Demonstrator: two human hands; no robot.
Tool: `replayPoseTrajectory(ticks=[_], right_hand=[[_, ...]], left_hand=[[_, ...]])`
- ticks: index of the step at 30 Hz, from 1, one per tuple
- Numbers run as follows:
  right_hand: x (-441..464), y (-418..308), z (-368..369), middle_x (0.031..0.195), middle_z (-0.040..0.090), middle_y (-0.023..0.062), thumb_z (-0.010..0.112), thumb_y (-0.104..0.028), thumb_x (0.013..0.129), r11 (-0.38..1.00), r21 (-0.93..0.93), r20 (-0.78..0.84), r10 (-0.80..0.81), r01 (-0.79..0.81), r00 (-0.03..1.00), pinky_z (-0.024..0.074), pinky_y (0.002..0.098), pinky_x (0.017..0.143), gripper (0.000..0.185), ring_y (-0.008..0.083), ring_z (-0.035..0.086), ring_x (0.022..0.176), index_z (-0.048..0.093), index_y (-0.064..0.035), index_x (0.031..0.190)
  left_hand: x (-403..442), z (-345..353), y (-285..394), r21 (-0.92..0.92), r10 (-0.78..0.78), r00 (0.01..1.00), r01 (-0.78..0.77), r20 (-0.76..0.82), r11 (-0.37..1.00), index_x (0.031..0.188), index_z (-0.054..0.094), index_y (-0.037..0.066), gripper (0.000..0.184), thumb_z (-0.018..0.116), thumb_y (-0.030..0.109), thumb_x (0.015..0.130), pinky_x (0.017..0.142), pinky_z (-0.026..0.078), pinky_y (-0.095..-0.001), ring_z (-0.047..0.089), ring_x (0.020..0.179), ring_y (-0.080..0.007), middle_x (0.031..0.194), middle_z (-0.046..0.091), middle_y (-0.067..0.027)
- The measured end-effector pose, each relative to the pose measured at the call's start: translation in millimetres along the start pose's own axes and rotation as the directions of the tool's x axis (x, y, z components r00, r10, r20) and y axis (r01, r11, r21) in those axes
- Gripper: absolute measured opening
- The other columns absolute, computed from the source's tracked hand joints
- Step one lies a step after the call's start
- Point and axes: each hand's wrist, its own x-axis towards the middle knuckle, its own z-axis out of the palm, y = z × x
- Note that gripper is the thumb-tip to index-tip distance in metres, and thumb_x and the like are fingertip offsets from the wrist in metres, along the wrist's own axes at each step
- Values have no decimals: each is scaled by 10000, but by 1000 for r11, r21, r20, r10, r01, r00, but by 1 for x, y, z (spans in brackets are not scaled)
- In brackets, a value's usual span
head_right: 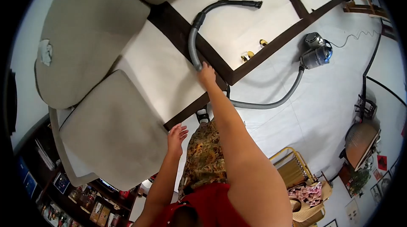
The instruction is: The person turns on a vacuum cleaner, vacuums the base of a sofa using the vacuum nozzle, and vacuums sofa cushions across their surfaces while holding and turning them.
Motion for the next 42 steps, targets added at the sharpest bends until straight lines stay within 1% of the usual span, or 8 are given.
replayPoseTrajectory(ticks=[9,15,21,24,29,32,36,42], right_hand=[[42,0,45,1096,652,234,750,-245,757,996,94,66,-20,13,998,519,484,870,544,417,650,1005,467,-35,1171],[-83,-8,-18,928,638,261,727,-225,711,929,292,142,-279,229,950,503,498,788,518,458,635,907,472,-26,1116],[-215,14,-100,940,620,239,720,-213,701,832,460,371,-496,309,785,491,452,788,557,427,621,899,505,-59,1191],[-257,30,-123,943,623,214,729,-206,702,856,450,477,-472,256,741,490,424,802,600,366,628,878,511,-66,1243],[-315,34,-175,1114,613,92,726,-141,719,922,376,692,-344,91,635,512,362,827,732,231,615,929,463,-108,1401],[-347,58,-170,960,641,149,741,-192,724,893,380,493,-418,243,763,510,402,837,670,295,643,923,505,-103,1345],[-373,81,-175,1209,592,177,726,-160,753,926,1,267,-365,379,892,455,405,997,678,363,576,1118,487,-146,1388],[-372,112,-247,1243,623,192,672,-126,770,908,294,214,-366,297,906,462,403,1019,628,326,577,1188,524,-64,1377]], left_hand=[[50,43,-6,-65,10,1000,-8,30,998,1302,548,49,440,583,366,1000,950,475,-387,620,1051,-220,1193,629,-118],[92,55,16,-114,26,999,-23,25,993,1345,471,10,594,499,497,1006,1022,430,-401,568,1160,-257,1274,600,-139],[72,88,111,-591,56,945,156,324,791,1371,404,-21,879,221,735,960,1114,369,-468,435,1359,-388,1454,458,-248],[70,77,143,-726,72,904,288,421,625,1280,446,-17,763,472,665,941,1028,467,-475,565,1182,-368,1316,542,-253],[35,65,160,-558,92,906,173,414,811,1107,492,46,511,708,453,889,720,573,-427,631,803,-290,964,617,-160],[1,71,159,-473,98,902,125,420,872,1078,489,51,458,727,385,874,668,566,-413,615,734,-268,913,607,-127],[-57,107,165,-375,193,929,-64,316,925,1054,495,61,404,737,313,850,600,547,-401,604,676,-255,862,592,-105],[-103,169,161,-260,397,902,-347,171,901,1002,507,50,327,741,221,852,513,523,-378,595,568,-234,783,579,-84]])
